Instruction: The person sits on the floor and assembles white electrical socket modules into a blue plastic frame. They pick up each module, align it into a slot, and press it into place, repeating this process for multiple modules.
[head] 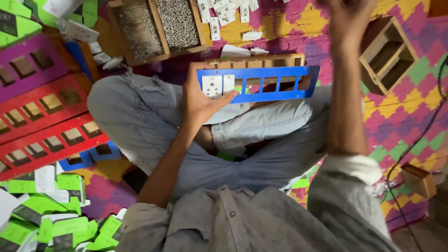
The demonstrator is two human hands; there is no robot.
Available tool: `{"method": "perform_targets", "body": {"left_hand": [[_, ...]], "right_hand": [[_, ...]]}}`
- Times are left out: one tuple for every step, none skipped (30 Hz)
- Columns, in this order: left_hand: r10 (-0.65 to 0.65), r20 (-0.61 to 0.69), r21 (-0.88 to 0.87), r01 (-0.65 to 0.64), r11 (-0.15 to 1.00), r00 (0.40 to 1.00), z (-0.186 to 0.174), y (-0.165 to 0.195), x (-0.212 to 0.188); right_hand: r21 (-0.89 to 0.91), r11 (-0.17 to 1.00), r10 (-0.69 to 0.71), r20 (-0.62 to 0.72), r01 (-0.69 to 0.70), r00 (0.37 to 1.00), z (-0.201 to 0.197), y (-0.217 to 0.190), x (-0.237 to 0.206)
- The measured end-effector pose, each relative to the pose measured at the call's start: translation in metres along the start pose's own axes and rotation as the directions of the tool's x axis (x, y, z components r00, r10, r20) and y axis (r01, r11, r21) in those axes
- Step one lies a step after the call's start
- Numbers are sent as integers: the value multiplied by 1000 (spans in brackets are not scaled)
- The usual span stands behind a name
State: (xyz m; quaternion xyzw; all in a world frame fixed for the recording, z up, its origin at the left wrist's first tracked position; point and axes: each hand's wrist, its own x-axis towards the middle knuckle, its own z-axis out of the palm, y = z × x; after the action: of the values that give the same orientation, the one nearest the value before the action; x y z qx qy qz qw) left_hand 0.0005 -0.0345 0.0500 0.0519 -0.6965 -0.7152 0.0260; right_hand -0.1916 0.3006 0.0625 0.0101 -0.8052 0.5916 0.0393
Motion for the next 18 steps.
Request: {"method": "perform_targets", "body": {"left_hand": [[35,-9,44,-34,998,999,-1,0,-1],[54,-13,38,-53,998,998,0,0,-1],[72,-15,34,-72,997,997,0,0,-2],[91,-17,28,-90,996,996,0,1,-3],[74,-17,28,-74,997,997,1,2,-3],[58,-15,28,-58,998,998,0,3,-3],[41,-12,27,-40,999,999,0,4,-5],[44,-13,24,-44,999,999,1,5,-6],[51,-14,20,-51,999,999,1,7,-6],[60,-20,17,-59,998,998,0,8,-5],[65,-22,32,-64,997,998,0,9,-5],[68,-26,48,-66,997,997,0,10,-6],[70,-31,66,-67,996,997,0,11,-6],[82,-36,53,-80,995,996,0,12,-7],[93,-38,41,-91,995,995,0,12,-7],[105,-39,29,-104,994,994,0,12,-7],[112,-35,37,-111,993,993,-1,13,-7],[118,-31,43,-116,992,993,-2,13,-7]], "right_hand": [[116,993,3,132,-18,991,18,-21,-29],[134,991,-57,242,25,968,34,-42,-56],[149,983,-144,301,103,943,52,-62,-85],[95,990,-129,357,102,925,67,-80,-108],[40,994,-111,408,103,906,79,-96,-123],[-74,989,-86,427,129,900,90,-108,-133],[-187,970,-58,443,155,895,98,-119,-141],[-215,954,-91,453,207,887,104,-128,-145],[-241,935,-126,465,262,876,109,-134,-147],[-264,910,-162,481,319,861,113,-138,-147],[-268,900,-185,478,343,859,115,-141,-147],[-269,891,-207,476,365,855,117,-142,-147],[-269,882,-228,474,386,850,119,-143,-148],[-300,887,-181,474,351,862,119,-143,-148],[-331,890,-132,471,314,872,119,-143,-149],[-363,890,-84,465,276,881,120,-143,-150],[-369,876,-111,471,310,875,120,-143,-150],[-377,861,-135,478,342,868,120,-143,-150]]}}
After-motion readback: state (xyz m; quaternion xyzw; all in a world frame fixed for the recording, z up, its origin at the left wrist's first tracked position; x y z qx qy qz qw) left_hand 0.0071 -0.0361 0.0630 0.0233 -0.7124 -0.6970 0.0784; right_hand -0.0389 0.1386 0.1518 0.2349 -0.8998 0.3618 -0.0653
